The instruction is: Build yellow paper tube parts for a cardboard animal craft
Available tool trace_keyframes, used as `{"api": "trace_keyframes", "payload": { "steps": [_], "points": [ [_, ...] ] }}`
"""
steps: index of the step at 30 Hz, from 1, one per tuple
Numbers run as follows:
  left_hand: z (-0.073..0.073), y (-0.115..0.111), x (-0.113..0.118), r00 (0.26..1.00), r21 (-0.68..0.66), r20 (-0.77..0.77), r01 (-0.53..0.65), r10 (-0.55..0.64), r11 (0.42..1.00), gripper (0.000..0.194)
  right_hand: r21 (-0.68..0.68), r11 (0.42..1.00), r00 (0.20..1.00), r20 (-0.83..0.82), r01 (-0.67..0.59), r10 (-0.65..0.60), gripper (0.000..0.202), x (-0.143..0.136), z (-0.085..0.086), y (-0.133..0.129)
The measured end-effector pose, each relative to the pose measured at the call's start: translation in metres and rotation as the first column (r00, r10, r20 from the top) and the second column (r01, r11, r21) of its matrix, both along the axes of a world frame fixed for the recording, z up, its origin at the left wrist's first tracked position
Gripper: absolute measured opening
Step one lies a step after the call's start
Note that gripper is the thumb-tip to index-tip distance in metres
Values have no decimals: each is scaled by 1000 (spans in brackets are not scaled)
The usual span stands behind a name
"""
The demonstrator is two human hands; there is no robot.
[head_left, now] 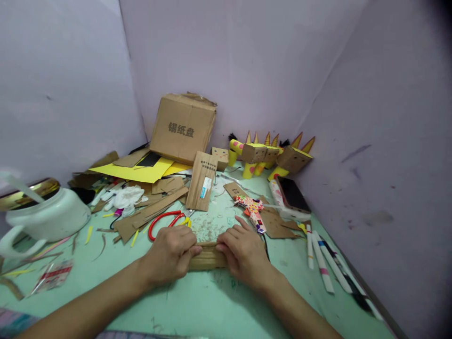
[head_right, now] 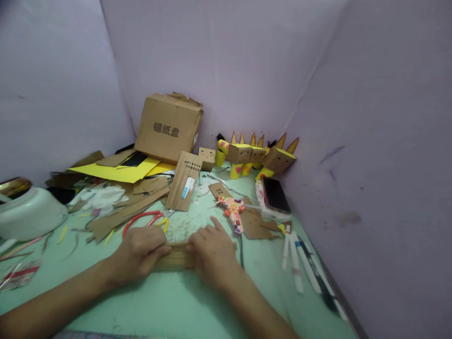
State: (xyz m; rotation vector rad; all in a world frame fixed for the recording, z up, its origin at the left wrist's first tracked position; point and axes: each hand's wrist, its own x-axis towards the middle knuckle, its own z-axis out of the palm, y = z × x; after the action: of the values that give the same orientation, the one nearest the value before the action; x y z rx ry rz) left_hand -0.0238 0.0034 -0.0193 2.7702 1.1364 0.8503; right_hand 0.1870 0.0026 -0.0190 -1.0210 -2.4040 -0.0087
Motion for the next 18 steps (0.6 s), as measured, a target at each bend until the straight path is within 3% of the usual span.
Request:
{"api": "trace_keyframes", "payload": {
  "steps": [2,4,6,7,8,10,14,18],
  "points": [
    [2,3,-5,1000,-45,25,-2,3,999,24,47,999,987,-158,18,-10,18,14,4,2],
    [8,5,-12,996,-87,68,-54,60,995,23,27,976,898,-398,217,-189,17,33,9,3],
    [14,6,-17,986,-96,95,-125,134,987,23,-172,885,669,-596,433,-443,18,49,13,2],
    [16,6,-19,982,-83,99,-150,158,985,22,-312,837,558,-634,448,-535,21,54,14,1],
    [18,6,-20,981,-66,96,-163,169,984,20,-441,804,488,-640,398,-593,25,58,15,1],
    [19,5,-20,984,-24,90,-150,151,988,17,-604,766,462,-627,219,-627,31,58,15,0],
    [12,5,-19,987,82,99,-133,125,988,11,-702,710,473,-608,55,-638,31,47,13,2],
    [6,6,-19,991,192,121,-88,65,977,4,-774,629,391,-602,-71,-696,33,36,9,0]
  ]
}}
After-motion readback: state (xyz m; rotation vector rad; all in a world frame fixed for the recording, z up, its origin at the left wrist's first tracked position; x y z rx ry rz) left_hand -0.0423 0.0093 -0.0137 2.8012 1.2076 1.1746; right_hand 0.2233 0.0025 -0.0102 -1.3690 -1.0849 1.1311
